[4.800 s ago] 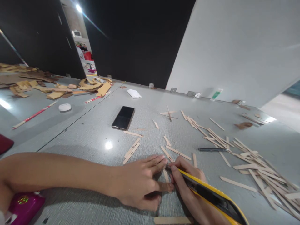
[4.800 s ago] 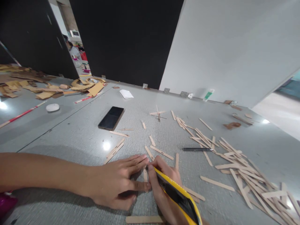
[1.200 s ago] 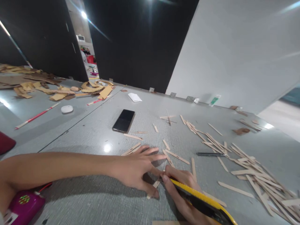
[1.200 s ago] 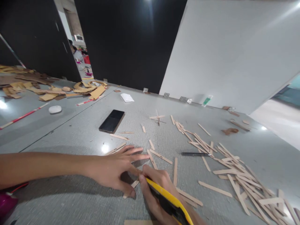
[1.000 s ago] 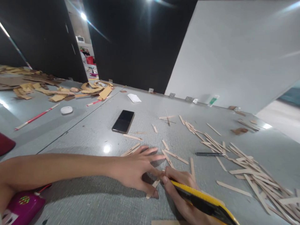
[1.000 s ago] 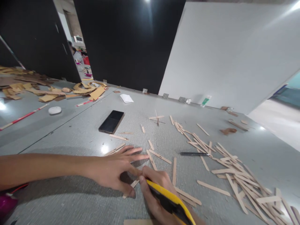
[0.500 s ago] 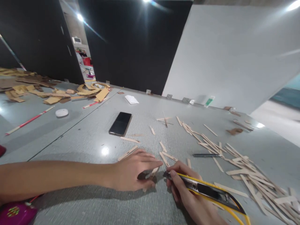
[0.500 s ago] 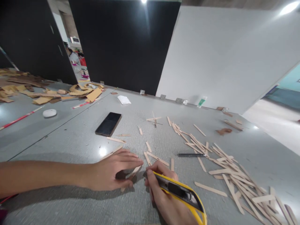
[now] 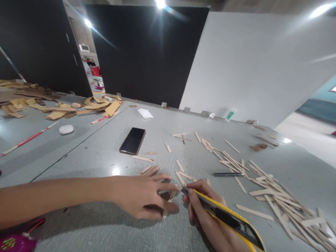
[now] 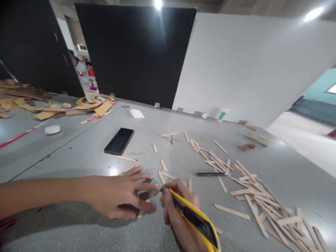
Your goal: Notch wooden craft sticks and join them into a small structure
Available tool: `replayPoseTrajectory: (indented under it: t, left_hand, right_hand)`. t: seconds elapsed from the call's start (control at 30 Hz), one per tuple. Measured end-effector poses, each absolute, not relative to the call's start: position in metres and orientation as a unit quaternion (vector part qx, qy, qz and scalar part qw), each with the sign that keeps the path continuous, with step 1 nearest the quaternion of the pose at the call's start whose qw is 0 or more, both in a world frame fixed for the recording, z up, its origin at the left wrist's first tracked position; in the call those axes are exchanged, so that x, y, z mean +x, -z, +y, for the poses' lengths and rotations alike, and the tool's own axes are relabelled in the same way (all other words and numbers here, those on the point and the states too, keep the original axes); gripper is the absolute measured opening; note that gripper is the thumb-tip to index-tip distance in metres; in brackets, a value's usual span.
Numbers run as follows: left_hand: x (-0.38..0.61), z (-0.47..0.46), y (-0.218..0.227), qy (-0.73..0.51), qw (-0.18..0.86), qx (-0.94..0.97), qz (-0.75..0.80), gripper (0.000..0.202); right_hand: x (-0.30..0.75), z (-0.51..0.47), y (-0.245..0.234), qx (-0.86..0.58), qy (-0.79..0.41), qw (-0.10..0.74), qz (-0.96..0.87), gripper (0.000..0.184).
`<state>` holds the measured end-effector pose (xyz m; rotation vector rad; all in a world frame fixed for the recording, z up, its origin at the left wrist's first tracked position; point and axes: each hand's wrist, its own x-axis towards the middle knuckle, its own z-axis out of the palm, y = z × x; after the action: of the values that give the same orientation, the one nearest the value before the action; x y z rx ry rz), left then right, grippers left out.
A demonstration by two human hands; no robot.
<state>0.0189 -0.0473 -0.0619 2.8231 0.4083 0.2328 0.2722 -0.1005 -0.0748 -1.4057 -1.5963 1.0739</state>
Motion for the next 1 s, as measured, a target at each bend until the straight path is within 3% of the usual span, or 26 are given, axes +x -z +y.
replayPoseTrajectory:
  t: [0.07, 0.27, 0.5, 0.77, 1.0]
  left_hand:
    - [0.023, -0.054, 0.069, -0.086, 0.134, 0.974, 0.16, 0.065]
    - [0.027, -0.059, 0.074, -0.12, 0.103, 0.969, 0.192, 0.035]
    - [0.022, -0.07, 0.055, -0.067, 0.115, 0.975, 0.18, 0.054]
    - [0.028, -0.08, 0.069, -0.098, 0.217, 0.956, 0.173, 0.07]
    - [0.031, -0.08, 0.076, -0.106, 0.213, 0.954, 0.18, 0.066]
  right_hand:
    - [0.273, -0.1, 0.077, -0.547, -0.41, 0.372, -0.627, 0.038]
    - [0.273, -0.099, 0.082, -0.559, -0.395, 0.375, -0.626, 0.036]
    - [0.276, -0.101, 0.071, -0.58, -0.341, 0.326, -0.664, 0.036]
    - [0.276, -0.1, 0.07, -0.566, -0.249, 0.301, -0.726, 0.036]
    - [0.273, -0.1, 0.063, -0.571, -0.231, 0.282, -0.735, 0.033]
